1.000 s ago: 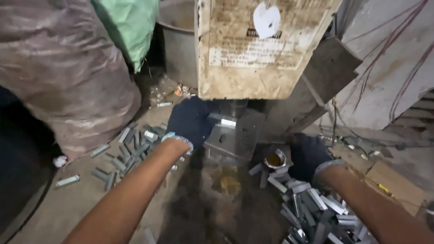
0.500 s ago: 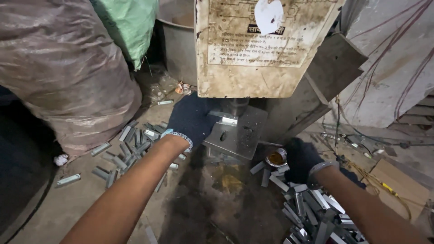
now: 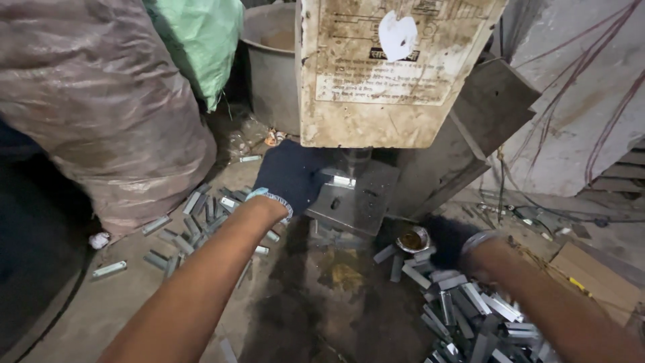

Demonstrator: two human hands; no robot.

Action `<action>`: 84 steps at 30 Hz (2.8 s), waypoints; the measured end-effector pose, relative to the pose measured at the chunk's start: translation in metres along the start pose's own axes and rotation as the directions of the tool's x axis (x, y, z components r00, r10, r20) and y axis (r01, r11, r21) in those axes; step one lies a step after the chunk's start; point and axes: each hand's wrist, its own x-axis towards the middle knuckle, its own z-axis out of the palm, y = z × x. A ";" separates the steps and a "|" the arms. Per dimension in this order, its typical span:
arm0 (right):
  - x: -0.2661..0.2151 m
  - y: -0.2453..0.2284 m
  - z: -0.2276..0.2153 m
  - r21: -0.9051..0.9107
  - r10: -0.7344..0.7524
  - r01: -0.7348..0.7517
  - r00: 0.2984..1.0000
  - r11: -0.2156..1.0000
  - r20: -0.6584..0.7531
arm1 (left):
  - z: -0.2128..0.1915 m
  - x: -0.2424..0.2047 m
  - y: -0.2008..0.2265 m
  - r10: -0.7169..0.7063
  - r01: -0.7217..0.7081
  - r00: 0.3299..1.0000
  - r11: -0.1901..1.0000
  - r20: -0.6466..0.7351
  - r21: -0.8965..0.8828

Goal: Manually stamping small metal components using a mechanical press machine in an industrial setting.

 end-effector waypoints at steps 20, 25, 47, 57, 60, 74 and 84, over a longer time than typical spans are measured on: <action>-0.060 -0.019 -0.094 -0.301 -0.202 0.103 0.925 0.948 -0.322 | -0.009 -0.016 0.071 -0.413 0.424 0.847 0.905 0.335 0.045; -0.069 -0.037 -0.101 -0.343 -0.111 0.011 0.956 0.939 -0.273 | 0.010 -0.007 0.048 -0.365 0.403 0.864 0.914 0.346 -0.043; -0.028 -0.009 -0.029 -0.162 -0.069 0.038 0.979 0.986 -0.191 | -0.004 -0.021 0.055 -0.424 0.446 0.887 0.888 0.180 -0.106; -0.012 -0.012 -0.015 -0.260 0.015 -0.055 0.988 0.964 -0.154 | 0.019 0.002 -0.023 0.005 0.026 0.984 0.985 0.179 -0.171; -0.007 -0.013 -0.005 -0.256 -0.002 -0.040 0.987 0.966 -0.163 | 0.016 0.003 -0.017 0.029 0.003 0.987 0.981 0.157 -0.196; 0.018 -0.028 0.027 -0.121 0.088 -0.092 0.995 0.988 -0.039 | -0.008 -0.013 0.042 -0.402 0.419 0.904 0.900 0.144 -0.118; -0.026 -0.020 -0.043 -0.123 0.099 -0.101 0.995 0.987 -0.022 | -0.013 -0.014 0.015 -0.137 0.150 0.988 0.953 0.069 -0.265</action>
